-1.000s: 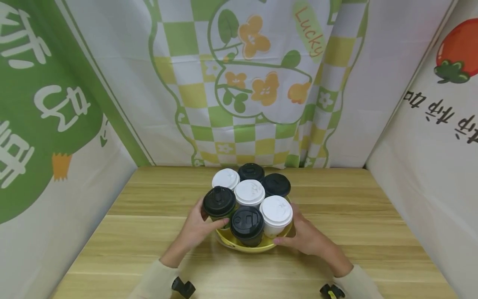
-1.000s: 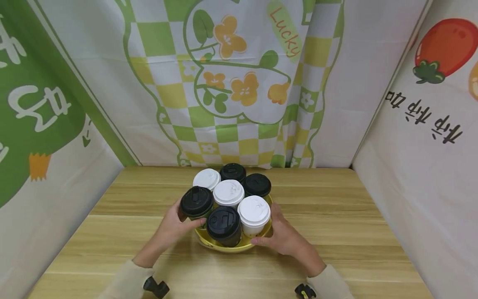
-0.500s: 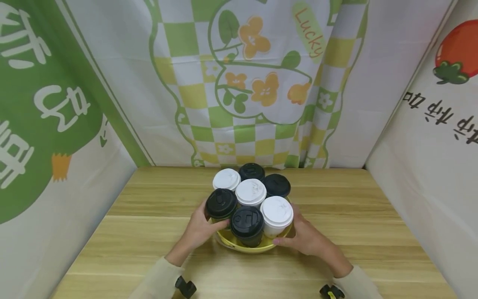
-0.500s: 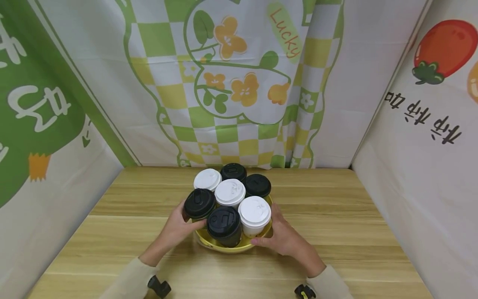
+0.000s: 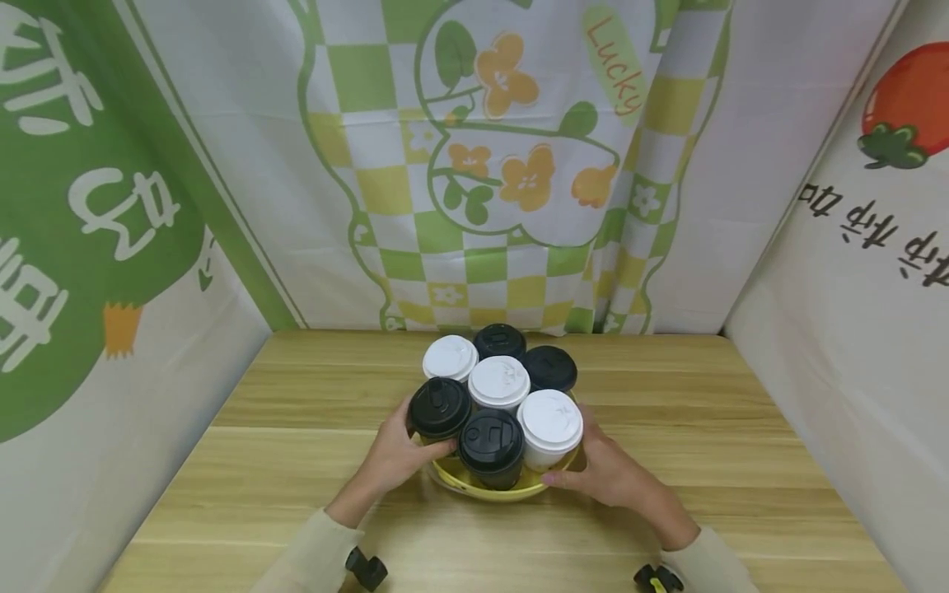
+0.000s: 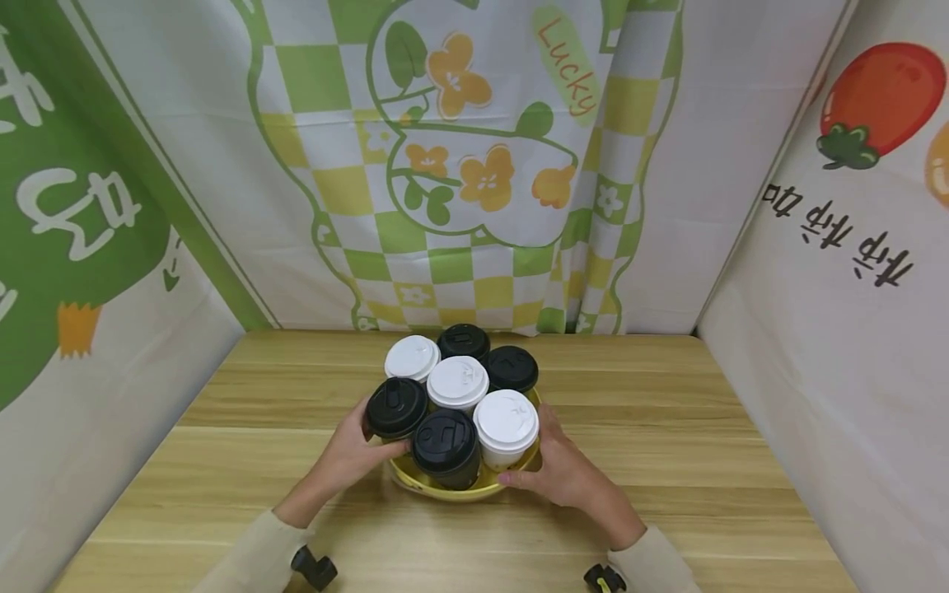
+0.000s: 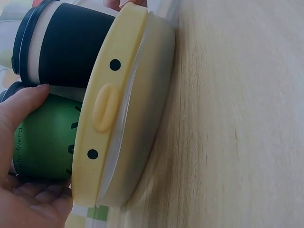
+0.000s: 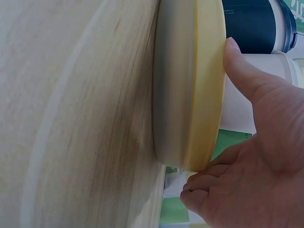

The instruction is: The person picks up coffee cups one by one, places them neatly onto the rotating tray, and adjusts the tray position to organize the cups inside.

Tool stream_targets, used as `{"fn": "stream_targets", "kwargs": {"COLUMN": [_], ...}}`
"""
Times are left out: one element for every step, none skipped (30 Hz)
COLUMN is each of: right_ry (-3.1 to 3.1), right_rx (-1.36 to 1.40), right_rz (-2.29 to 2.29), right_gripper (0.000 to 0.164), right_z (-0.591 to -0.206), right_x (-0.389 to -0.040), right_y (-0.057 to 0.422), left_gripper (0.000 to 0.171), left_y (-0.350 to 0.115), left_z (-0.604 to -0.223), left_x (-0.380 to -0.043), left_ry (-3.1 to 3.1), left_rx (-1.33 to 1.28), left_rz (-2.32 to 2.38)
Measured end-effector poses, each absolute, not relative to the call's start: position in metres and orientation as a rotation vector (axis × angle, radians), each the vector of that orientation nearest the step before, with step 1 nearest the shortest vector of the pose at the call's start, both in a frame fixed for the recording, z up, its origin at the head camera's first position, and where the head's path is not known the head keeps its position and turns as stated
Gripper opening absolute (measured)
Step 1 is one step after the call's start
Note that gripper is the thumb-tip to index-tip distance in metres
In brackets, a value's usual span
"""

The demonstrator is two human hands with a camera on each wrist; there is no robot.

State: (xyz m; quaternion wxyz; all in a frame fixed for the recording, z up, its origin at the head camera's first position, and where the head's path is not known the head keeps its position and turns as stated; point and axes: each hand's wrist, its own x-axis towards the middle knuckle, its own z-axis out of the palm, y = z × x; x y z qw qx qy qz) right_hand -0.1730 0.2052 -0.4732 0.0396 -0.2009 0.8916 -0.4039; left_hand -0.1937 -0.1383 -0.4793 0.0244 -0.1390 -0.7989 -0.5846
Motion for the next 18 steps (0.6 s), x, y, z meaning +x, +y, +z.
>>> {"fn": "stream_targets", "kwargs": {"right_ry": [2.734,2.735,2.733,2.734,2.733,2.731,2.73,2.729,2.727,2.724,2.723,2.722,2.721,2.719,2.717,2.717,2.715,2.715], "right_rx": [-0.62,-0.622,-0.624,-0.622,-0.621,-0.619,-0.617,-0.613,-0.611,-0.611,-0.611,-0.61,-0.612,-0.617,-0.626,-0.633,-0.645,-0.659], "right_rz": [-1.233,-1.228,-1.223,-1.22,-1.218,-1.219,-1.218,-1.221,-1.223,-1.224,-1.226,-1.226,-1.224,-1.222,-1.22,-1.215,-1.21,-1.203], "right_gripper": [0.126,0.125,0.125,0.125,0.126,0.126,0.126,0.126,0.126,0.125,0.125,0.125,0.125,0.125,0.125,0.125,0.125,0.124], "right_z": [-0.473,-0.473,-0.473,-0.473,-0.473,-0.473,-0.473,-0.473,-0.473,-0.473,-0.473,-0.473,-0.473,-0.473,-0.472,-0.472,-0.472,-0.472], "right_x": [-0.173,-0.173,-0.172,-0.172,-0.172,-0.172,-0.172,-0.173,-0.173,-0.173,-0.173,-0.173,-0.173,-0.173,-0.173,-0.173,-0.173,-0.174], "right_y": [0.205,0.205,0.206,0.206,0.206,0.206,0.206,0.206,0.206,0.206,0.206,0.206,0.206,0.206,0.207,0.207,0.207,0.208], "left_gripper": [0.086,0.086,0.087,0.087,0.088,0.088,0.088,0.088,0.088,0.088,0.088,0.088,0.088,0.089,0.09,0.09,0.09,0.091], "left_y": [-0.138,-0.138,-0.138,-0.139,-0.139,-0.139,-0.139,-0.139,-0.14,-0.14,-0.141,-0.141,-0.142,-0.143,-0.144,-0.146,-0.149,-0.151], "left_z": [-0.479,-0.479,-0.479,-0.479,-0.479,-0.479,-0.479,-0.479,-0.479,-0.479,-0.478,-0.478,-0.478,-0.478,-0.478,-0.477,-0.477,-0.477], "left_x": [-0.193,-0.193,-0.193,-0.193,-0.192,-0.192,-0.192,-0.192,-0.192,-0.192,-0.192,-0.191,-0.191,-0.19,-0.189,-0.188,-0.187,-0.186], "left_ry": [-2.47,-2.47,-2.469,-2.468,-2.465,-2.46,-2.455,-2.451,-2.446,-2.444,-2.444,-2.447,-2.453,-2.464,-2.475,-2.485,-2.497,-2.515], "left_rx": [-0.432,-0.429,-0.424,-0.428,-0.434,-0.444,-0.446,-0.449,-0.455,-0.463,-0.467,-0.471,-0.469,-0.468,-0.465,-0.466,-0.466,-0.467], "left_rz": [-1.81,-1.81,-1.814,-1.817,-1.818,-1.819,-1.823,-1.824,-1.829,-1.831,-1.832,-1.835,-1.841,-1.84,-1.843,-1.842,-1.841,-1.834]}}
